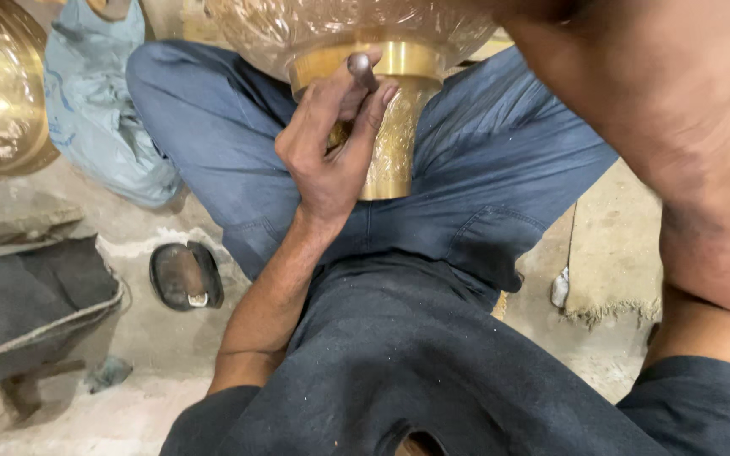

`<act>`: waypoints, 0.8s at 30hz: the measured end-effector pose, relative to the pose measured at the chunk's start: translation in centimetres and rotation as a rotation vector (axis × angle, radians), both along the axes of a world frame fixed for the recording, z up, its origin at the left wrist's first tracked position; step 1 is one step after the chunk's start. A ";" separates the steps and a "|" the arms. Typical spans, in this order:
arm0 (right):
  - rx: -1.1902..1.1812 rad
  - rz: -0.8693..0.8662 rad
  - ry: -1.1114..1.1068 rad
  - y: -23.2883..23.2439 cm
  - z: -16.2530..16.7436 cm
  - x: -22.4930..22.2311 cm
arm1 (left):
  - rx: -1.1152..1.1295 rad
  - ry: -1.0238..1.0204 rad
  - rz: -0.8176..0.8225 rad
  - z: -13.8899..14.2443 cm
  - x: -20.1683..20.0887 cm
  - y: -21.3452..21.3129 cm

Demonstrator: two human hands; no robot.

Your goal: The person sits cross-legged on the floor with a large engraved brass vessel across their lap. They hold a steel punch against the brass rim and body and strike it with a wooden mallet, repositioning the punch repeatedly to work the metal surface around the vessel.

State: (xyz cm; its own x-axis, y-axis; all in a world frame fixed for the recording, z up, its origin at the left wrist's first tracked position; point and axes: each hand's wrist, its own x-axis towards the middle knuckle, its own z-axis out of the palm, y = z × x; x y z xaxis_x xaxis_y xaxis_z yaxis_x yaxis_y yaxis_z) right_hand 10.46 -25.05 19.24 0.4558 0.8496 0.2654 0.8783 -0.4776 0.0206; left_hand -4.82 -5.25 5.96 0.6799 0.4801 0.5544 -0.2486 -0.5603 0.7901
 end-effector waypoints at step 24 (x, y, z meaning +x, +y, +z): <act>0.016 0.021 0.001 -0.3 -0.1 -0.6 | -0.010 0.006 -0.020 0.2 0.2 -0.1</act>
